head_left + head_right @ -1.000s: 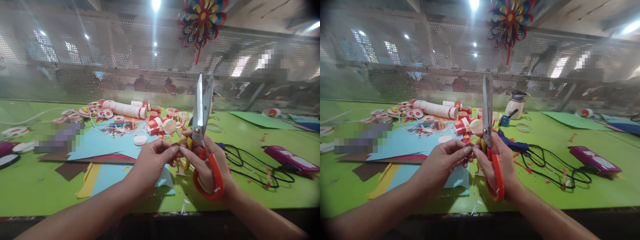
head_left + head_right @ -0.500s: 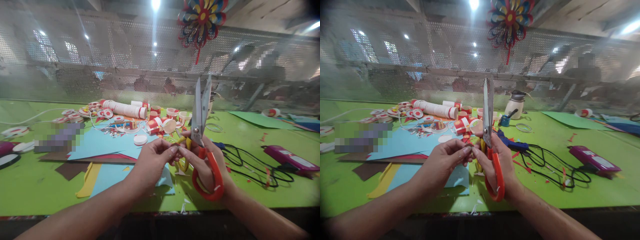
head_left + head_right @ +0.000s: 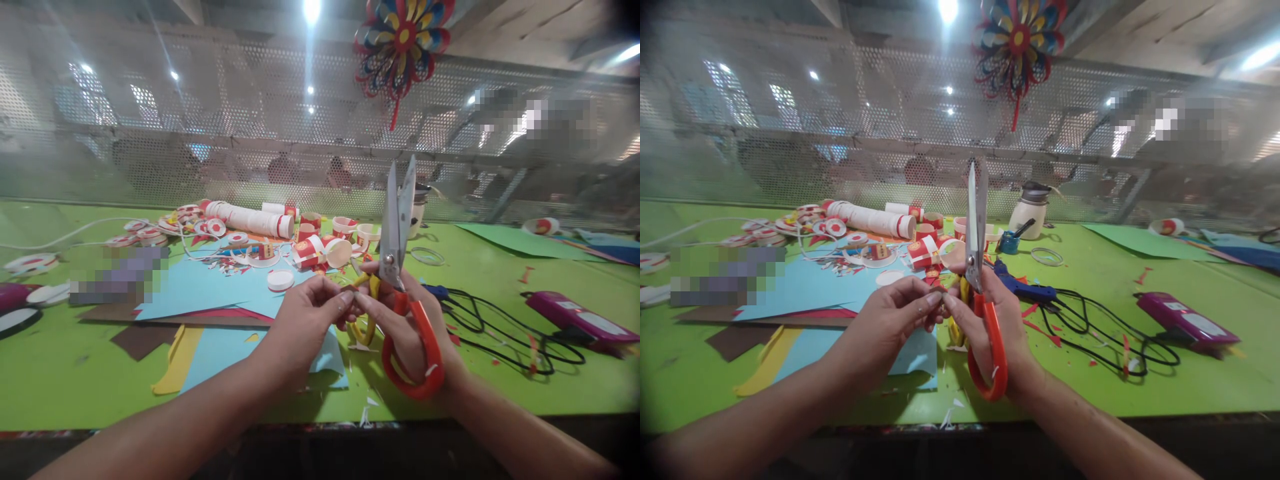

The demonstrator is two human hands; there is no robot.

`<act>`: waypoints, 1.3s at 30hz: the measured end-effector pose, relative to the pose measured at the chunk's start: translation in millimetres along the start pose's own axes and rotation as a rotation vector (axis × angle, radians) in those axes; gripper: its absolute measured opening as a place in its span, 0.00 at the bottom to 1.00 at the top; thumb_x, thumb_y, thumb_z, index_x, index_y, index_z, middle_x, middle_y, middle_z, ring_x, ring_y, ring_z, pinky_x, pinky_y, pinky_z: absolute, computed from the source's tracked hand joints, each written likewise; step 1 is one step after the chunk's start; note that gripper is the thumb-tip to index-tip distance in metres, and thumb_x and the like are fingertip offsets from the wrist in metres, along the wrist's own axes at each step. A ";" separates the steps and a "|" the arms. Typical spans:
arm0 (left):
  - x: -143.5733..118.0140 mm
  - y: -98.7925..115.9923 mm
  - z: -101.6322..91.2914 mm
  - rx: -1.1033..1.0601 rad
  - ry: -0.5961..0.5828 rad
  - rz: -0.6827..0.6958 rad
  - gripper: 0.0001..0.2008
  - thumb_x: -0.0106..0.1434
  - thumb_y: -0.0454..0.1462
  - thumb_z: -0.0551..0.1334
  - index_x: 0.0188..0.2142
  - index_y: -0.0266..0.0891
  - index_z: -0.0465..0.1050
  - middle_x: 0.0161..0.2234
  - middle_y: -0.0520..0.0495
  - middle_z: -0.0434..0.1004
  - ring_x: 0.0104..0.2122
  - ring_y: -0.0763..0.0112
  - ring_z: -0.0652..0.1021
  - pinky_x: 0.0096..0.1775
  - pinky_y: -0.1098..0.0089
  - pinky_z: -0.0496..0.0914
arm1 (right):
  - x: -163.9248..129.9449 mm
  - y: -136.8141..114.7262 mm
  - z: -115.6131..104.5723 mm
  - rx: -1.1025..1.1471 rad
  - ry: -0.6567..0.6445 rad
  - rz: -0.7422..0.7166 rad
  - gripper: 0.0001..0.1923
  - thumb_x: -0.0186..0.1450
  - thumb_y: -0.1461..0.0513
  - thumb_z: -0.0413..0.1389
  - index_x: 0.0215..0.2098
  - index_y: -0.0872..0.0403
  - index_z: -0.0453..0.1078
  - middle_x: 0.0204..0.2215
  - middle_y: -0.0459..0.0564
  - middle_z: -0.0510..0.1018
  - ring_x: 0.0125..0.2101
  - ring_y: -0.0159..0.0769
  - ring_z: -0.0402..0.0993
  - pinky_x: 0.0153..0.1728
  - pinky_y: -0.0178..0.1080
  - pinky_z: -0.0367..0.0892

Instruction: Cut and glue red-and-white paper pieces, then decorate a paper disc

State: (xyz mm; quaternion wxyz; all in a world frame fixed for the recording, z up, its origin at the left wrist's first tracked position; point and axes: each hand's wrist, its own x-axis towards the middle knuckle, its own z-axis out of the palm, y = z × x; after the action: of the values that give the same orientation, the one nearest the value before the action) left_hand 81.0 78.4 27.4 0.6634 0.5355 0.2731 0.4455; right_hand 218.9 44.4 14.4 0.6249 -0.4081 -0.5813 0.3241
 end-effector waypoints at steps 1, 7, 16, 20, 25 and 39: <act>-0.4 0.2 -0.2 -0.013 -0.005 -0.003 0.08 0.56 0.35 0.64 0.26 0.34 0.66 0.24 0.50 0.72 0.26 0.77 0.70 0.31 0.73 0.64 | 0.3 -0.2 0.0 -0.003 0.004 0.004 0.14 0.61 0.62 0.58 0.45 0.50 0.65 0.29 0.43 0.71 0.29 0.32 0.71 0.32 0.38 0.71; -2.3 1.0 -3.5 -0.095 -0.023 -0.050 0.06 0.48 0.28 0.63 0.28 0.33 0.69 0.29 0.47 0.75 0.31 0.72 0.75 0.37 0.71 0.67 | 1.4 1.7 -3.6 -0.004 0.027 0.045 0.15 0.60 0.60 0.60 0.46 0.49 0.65 0.30 0.43 0.71 0.30 0.33 0.71 0.35 0.41 0.71; -1.9 4.4 -2.1 -0.132 -0.022 -0.099 0.05 0.48 0.28 0.63 0.28 0.32 0.71 0.29 0.45 0.76 0.30 0.72 0.76 0.36 0.71 0.68 | 4.4 5.7 -6.4 0.113 0.004 0.161 0.18 0.60 0.60 0.61 0.47 0.49 0.67 0.34 0.47 0.75 0.36 0.38 0.74 0.39 0.44 0.70; -2.0 4.8 -1.0 -0.129 -0.020 -0.104 0.06 0.52 0.33 0.66 0.28 0.32 0.70 0.28 0.45 0.76 0.29 0.73 0.76 0.35 0.71 0.68 | 4.1 4.3 -5.4 0.156 0.003 0.144 0.18 0.59 0.60 0.62 0.47 0.49 0.67 0.34 0.46 0.76 0.34 0.35 0.74 0.38 0.41 0.71; 0.6 0.9 -1.8 -0.074 -0.001 -0.099 0.08 0.54 0.36 0.66 0.28 0.31 0.70 0.26 0.46 0.76 0.28 0.74 0.75 0.33 0.73 0.67 | 2.0 3.4 -4.7 0.086 0.001 0.112 0.16 0.60 0.60 0.61 0.46 0.49 0.66 0.31 0.44 0.75 0.31 0.33 0.73 0.35 0.39 0.71; 0.9 1.7 -1.2 -0.024 0.016 -0.063 0.08 0.54 0.35 0.66 0.25 0.33 0.69 0.24 0.47 0.75 0.25 0.75 0.73 0.29 0.73 0.64 | 0.7 -2.8 -0.2 -0.065 0.003 0.045 0.16 0.60 0.60 0.59 0.45 0.51 0.65 0.30 0.45 0.73 0.29 0.34 0.73 0.34 0.41 0.72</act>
State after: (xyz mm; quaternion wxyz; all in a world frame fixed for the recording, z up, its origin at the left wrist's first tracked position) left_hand 80.0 79.8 28.8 0.6811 0.5152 0.2899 0.4320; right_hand 219.0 43.8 17.2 0.6047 -0.4417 -0.5813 0.3183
